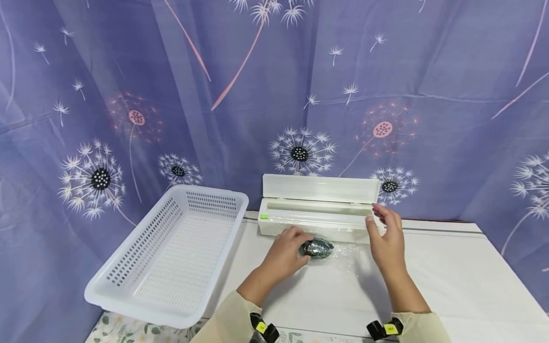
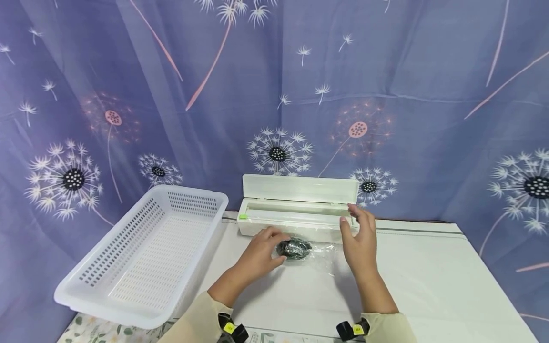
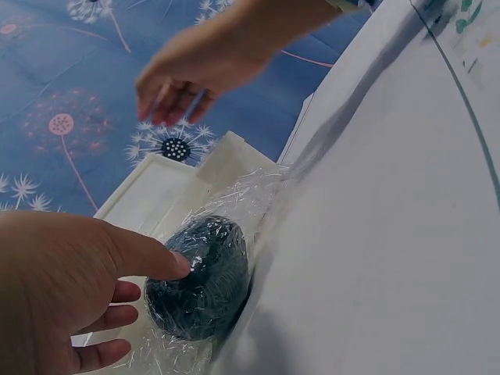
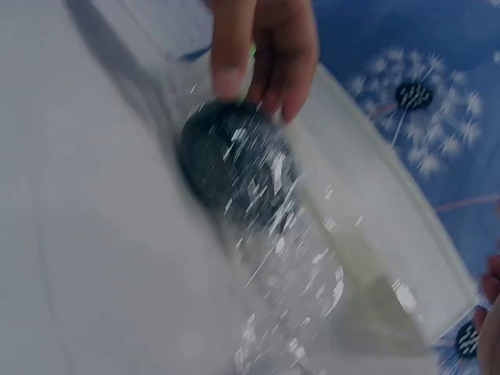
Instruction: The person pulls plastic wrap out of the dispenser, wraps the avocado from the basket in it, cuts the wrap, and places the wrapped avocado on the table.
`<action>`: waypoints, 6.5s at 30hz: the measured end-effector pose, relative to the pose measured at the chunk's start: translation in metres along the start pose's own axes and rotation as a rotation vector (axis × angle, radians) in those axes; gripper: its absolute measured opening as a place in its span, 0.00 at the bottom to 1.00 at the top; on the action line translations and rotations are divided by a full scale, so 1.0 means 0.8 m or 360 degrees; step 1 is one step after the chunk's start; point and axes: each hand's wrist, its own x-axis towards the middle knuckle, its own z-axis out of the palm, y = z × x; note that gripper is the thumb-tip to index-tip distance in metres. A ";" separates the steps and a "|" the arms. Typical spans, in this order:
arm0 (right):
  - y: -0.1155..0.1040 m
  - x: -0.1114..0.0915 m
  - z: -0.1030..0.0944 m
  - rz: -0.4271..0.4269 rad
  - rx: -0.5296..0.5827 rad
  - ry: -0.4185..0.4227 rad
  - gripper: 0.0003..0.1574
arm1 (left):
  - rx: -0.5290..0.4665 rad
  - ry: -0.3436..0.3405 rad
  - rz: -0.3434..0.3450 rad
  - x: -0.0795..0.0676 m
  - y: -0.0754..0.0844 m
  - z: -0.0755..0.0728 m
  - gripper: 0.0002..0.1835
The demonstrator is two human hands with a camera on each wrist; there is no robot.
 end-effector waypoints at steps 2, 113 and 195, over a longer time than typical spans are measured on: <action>-0.009 -0.004 0.000 -0.0102 -0.0023 -0.0098 0.22 | 0.0015 0.0017 0.0007 0.000 0.000 0.002 0.28; -0.006 -0.044 0.056 -0.0713 -0.0585 -0.0789 0.38 | -0.0239 -0.0055 -0.0191 0.009 -0.030 0.018 0.27; -0.024 -0.033 0.032 -0.0559 -0.0511 -0.1120 0.13 | -0.0231 -0.0344 0.0041 0.006 -0.001 -0.008 0.26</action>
